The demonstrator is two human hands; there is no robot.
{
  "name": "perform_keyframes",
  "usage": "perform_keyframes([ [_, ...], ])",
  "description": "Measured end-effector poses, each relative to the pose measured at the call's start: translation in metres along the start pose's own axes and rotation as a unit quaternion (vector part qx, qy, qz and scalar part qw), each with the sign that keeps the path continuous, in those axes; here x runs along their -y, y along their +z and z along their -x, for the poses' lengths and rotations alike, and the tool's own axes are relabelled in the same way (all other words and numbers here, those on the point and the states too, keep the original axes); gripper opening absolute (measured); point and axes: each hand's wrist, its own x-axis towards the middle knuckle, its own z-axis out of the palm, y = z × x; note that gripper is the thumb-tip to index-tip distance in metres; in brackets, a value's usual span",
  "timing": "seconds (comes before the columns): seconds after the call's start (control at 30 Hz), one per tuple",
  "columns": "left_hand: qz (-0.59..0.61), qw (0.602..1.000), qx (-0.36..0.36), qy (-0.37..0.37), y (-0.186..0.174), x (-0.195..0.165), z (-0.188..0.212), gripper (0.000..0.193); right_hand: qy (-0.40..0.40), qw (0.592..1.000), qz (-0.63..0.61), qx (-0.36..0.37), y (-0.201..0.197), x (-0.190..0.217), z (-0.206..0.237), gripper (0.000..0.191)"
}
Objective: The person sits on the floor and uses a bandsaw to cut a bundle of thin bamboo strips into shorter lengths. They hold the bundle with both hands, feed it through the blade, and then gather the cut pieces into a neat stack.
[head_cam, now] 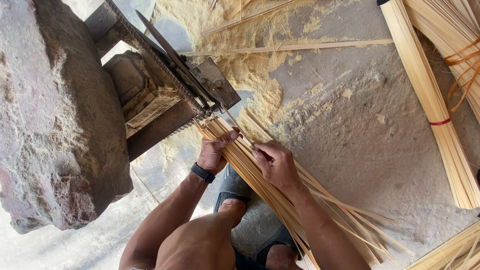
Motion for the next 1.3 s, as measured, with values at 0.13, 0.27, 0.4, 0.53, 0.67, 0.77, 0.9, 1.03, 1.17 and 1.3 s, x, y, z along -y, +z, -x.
perform_keyframes([
  [0.13, -0.002, 1.0, 0.016, -0.001, 0.005, -0.007, 0.005, 0.024, 0.041, 0.998, -0.019, 0.031, -0.004, -0.001, 0.004, 0.033],
  [0.27, -0.002, 0.999, 0.033, 0.002, 0.009, -0.011, 0.008, 0.023, 0.035, 0.994, 0.038, 0.1, -0.024, -0.009, 0.011, 0.018],
  [0.4, 0.008, 1.0, 0.016, 0.0, 0.005, -0.009, 0.005, 0.023, 0.077, 0.987, -0.067, 0.124, -0.044, -0.017, 0.02, 0.011],
  [0.53, 0.039, 0.999, 0.007, 0.021, -0.001, 0.001, 0.002, 0.022, -0.026, 0.999, 0.041, 0.014, -0.019, -0.021, 0.019, 0.016],
  [0.67, 0.046, 0.999, -0.005, 0.021, -0.005, 0.005, 0.002, 0.026, -0.153, 0.978, 0.12, -0.074, 0.021, -0.028, -0.011, 0.015],
  [0.77, 0.031, 0.999, -0.012, 0.015, -0.006, 0.005, 0.003, 0.024, -0.145, 0.975, 0.141, -0.094, 0.046, -0.023, -0.035, 0.017],
  [0.9, 0.055, 0.998, -0.03, 0.003, -0.006, 0.004, 0.002, 0.024, -0.122, 0.974, 0.163, -0.098, 0.062, -0.009, -0.058, 0.02],
  [1.03, 0.063, 0.998, -0.011, 0.002, -0.003, 0.003, 0.0, 0.025, -0.11, 0.976, 0.161, -0.101, 0.065, 0.002, -0.069, 0.017],
  [1.17, 0.043, 0.999, -0.012, -0.009, 0.0, 0.003, 0.0, 0.027, -0.121, 0.971, 0.168, -0.117, 0.068, 0.008, -0.076, 0.018],
  [1.3, 0.064, 0.998, -0.011, -0.016, 0.002, 0.005, 0.003, 0.03, -0.109, 0.976, 0.174, -0.071, 0.048, 0.007, -0.064, 0.016],
])
